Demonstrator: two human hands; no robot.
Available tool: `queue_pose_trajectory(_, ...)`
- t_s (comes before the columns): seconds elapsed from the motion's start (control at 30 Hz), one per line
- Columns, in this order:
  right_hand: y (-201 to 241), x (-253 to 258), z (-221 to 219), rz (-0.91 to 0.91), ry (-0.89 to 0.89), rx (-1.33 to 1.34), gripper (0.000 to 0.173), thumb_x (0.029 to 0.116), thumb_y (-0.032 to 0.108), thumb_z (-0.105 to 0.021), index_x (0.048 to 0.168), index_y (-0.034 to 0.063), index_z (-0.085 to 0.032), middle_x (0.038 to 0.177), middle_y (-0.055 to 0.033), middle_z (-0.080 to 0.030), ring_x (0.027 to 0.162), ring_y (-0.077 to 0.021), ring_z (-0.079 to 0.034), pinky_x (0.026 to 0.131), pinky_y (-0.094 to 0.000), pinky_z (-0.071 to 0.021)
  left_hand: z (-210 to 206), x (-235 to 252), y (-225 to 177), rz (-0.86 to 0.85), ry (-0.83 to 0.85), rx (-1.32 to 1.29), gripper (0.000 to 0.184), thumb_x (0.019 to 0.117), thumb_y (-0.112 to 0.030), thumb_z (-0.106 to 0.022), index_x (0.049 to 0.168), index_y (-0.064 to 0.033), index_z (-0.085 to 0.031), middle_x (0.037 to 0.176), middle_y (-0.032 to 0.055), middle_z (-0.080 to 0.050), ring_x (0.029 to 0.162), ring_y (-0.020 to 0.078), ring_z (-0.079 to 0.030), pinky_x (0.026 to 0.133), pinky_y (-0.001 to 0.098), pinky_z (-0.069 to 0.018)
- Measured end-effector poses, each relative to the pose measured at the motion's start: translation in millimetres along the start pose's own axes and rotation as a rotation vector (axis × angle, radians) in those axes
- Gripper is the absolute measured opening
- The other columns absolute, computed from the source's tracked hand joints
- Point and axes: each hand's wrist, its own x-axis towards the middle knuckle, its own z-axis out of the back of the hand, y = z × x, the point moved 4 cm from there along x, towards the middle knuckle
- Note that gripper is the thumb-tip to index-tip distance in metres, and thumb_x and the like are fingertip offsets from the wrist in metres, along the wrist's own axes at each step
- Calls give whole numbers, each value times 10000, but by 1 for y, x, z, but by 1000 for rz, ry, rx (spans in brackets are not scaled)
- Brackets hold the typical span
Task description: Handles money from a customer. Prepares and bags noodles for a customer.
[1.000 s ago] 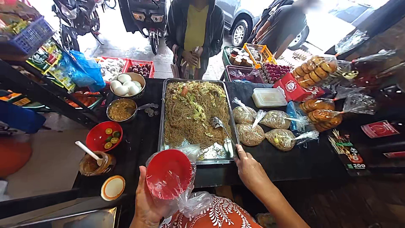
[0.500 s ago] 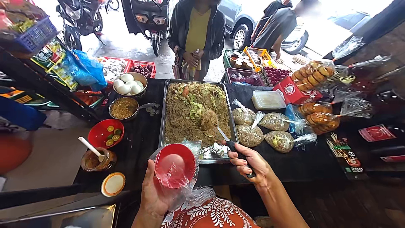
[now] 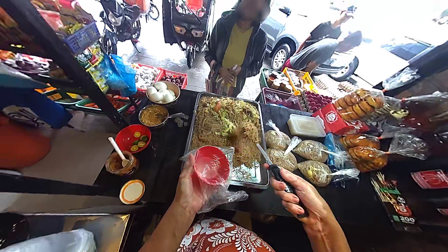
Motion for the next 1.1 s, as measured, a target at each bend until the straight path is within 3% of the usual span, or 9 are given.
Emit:
queue_pose_trajectory(0.3, 29, -66, -26, 53, 203, -82, 445, 1081, 345, -456, 1456, 106, -466, 771, -6, -571, 455, -34, -540, 372, -168, -482, -36, 32, 21, 65, 57, -52, 467, 1077, -461, -398, 1340, -101, -539, 1164, 149, -680, 1061, 285, -687, 878, 501, -588)
queue_pose_trajectory(0.47, 17, -79, -30, -5, 208, -177, 440, 1059, 323, -508, 1448, 119, -480, 807, -6, -594, 473, -29, -533, 363, -156, -445, -39, 40, 32, 108, 50, -74, 499, 1070, -502, -381, 1295, -94, -561, 1107, 143, -688, 1008, 276, -694, 847, 488, -591)
queue_pose_trajectory(0.6, -11, -68, -30, 60, 3, -700, 465, 1058, 235, -403, 1509, 124, -408, 745, 26, -521, 448, -58, -422, 357, -220, -368, -32, 41, 35, 104, 30, -46, 521, 1063, -525, -386, 1349, -120, -545, 1172, 142, -678, 1063, 289, -682, 872, 516, -582)
queue_pose_trajectory(0.67, -26, -57, -25, 209, -96, -1135, 497, 1057, 213, -452, 1533, 75, -420, 824, -8, -595, 536, -88, -508, 458, -263, -463, -29, 41, 36, 96, 28, -31, 537, 1063, -532, -378, 1366, -121, -544, 1205, 144, -675, 1093, 296, -676, 899, 529, -574)
queue_pose_trajectory(0.73, -39, -48, -21, 463, -183, -1578, 502, 1033, 245, -523, 1504, 73, -500, 1099, -67, -729, 796, -133, -702, 714, -333, -606, -26, 41, 36, 87, 27, -20, 554, 1062, -538, -370, 1381, -118, -543, 1227, 152, -671, 1115, 308, -670, 913, 542, -568)
queue_pose_trajectory(0.77, -44, -46, -20, 588, -224, -1712, 507, 1019, 257, -529, 1491, 73, -525, 1107, -103, -721, 792, -181, -719, 685, -380, -617, -24, 42, 36, 78, 21, -28, 557, 1062, -537, -372, 1381, -114, -544, 1231, 157, -669, 1119, 315, -667, 915, 550, -565)
queue_pose_trajectory(0.83, -43, -46, -20, 753, -281, -1827, 491, 1011, 272, -526, 1464, 89, -567, 1054, -114, -709, 725, -199, -708, 593, -381, -602, -20, 44, 34, 58, 13, -58, 548, 1061, -538, -364, 1383, -128, -536, 1240, 149, -664, 1135, 311, -662, 921, 558, -560)
queue_pose_trajectory(0.97, -13, -38, -21, 877, -348, -1798, 477, 1020, 283, -512, 1455, 101, -579, 1108, -88, -712, 841, -168, -708, 676, -360, -611, -10, 41, 22, -18, 8, -58, 535, 1076, -520, -337, 1391, -132, -529, 1250, 152, -661, 1139, 316, -664, 917, 568, -566)
queue_pose_trajectory(1.1, 5, 17, -2, 837, -468, -1896, 477, 1001, 234, -551, 1464, 126, -584, 1073, -159, -712, 750, -292, -714, 610, -481, -592, -1, 25, 8, -50, -7, -13, 541, 1076, -529, -316, 1402, -149, -520, 1246, 155, -665, 1120, 326, -675, 889, 574, -578)
